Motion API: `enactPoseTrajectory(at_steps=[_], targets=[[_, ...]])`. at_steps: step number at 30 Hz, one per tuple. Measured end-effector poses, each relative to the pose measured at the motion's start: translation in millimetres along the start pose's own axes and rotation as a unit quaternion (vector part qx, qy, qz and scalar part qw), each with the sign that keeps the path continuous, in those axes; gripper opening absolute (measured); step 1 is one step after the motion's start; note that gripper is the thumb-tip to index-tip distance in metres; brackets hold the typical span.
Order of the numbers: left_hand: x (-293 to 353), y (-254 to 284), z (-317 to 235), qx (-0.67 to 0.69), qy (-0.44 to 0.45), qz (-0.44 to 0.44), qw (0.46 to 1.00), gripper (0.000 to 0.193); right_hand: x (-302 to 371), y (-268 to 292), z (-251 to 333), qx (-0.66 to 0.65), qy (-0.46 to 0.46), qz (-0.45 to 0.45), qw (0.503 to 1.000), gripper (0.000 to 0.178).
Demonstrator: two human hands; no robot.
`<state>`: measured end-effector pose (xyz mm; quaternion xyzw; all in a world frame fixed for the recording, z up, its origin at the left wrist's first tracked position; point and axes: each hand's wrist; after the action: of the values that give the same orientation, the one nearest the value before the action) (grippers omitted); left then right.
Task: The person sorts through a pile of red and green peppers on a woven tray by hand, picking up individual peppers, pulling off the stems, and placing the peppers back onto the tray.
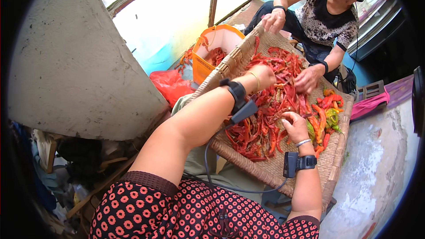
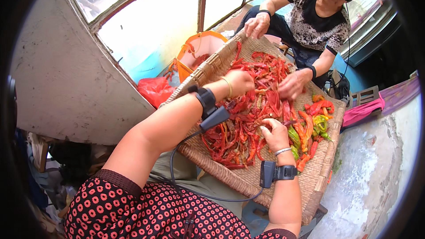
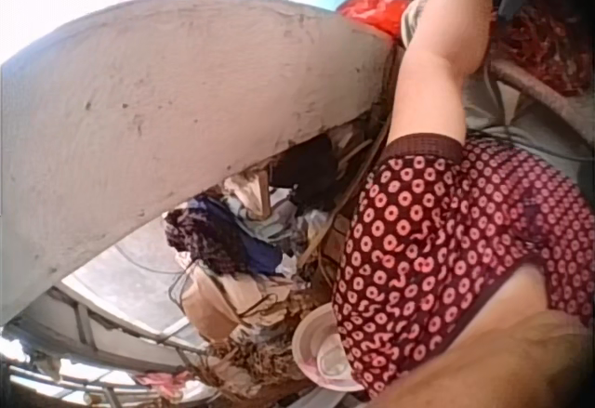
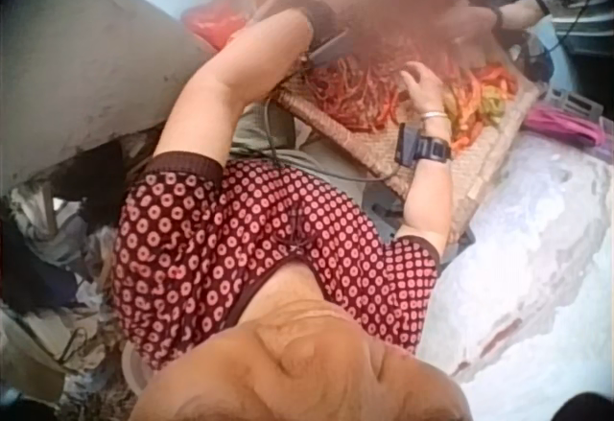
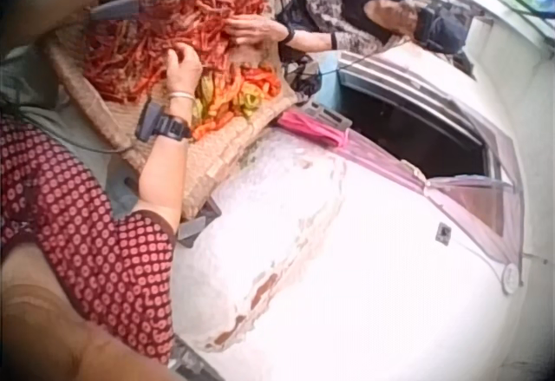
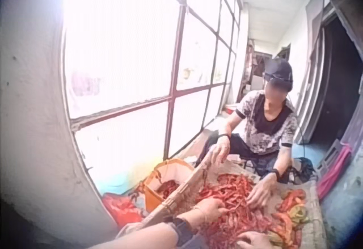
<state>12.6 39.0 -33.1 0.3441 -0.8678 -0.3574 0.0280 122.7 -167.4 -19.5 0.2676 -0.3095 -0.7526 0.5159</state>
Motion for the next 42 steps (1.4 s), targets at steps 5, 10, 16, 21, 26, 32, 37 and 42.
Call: enactPoseTrajectory(at_steps=[5,10,16,21,26,32,37,42], targets=[[34.4,-0.7,-57.8,0.005,0.039,0.481,0.876,0.02,5.7,5.2,17.5,-0.147,-0.081,0.085,0.982,0.018],[58.7,15.2,-82.5,-0.122,0.018,0.661,0.74,0.021,8.4,0.3,49.6,-0.211,-0.193,0.454,0.844,0.024],[60.2,-3.9,-75.5,-0.079,0.017,0.672,0.736,0.03,11.5,-7.5,26.0,-0.149,-0.182,0.488,0.84,0.027],[56.4,-27.1,-54.6,-0.043,-0.12,0.567,0.814,0.033,7.9,-0.3,12.9,0.0,-0.044,0.288,0.957,0.022],[47.7,-39.6,-46.6,0.023,-0.2,0.279,0.939,0.041,3.8,20.5,-16.0,0.222,0.032,0.069,0.972,0.022],[41.7,-18.4,-59.7,0.071,-0.212,0.232,0.947,0.017,2.7,46.7,-11.0,0.145,-0.044,-0.1,0.983,0.017],[41.6,-11.5,-46.7,-0.038,-0.194,0.227,0.954,0.016,6.9,45.1,-11.0,0.337,-0.197,0.01,0.921,0.021],[39.1,-15.9,-39.5,-0.149,-0.175,0.243,0.942,0.016,8.7,38.8,-12.8,0.343,-0.261,0.058,0.9,0.03]])
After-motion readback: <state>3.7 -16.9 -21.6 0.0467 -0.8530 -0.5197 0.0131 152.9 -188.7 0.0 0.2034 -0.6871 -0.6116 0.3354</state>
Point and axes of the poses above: each hand's wrist, its own x-axis away from the middle knuckle, its own y-axis out of the back of the hand, z = x × y, and after that the axes turned 3 degrees about -z, right-handed
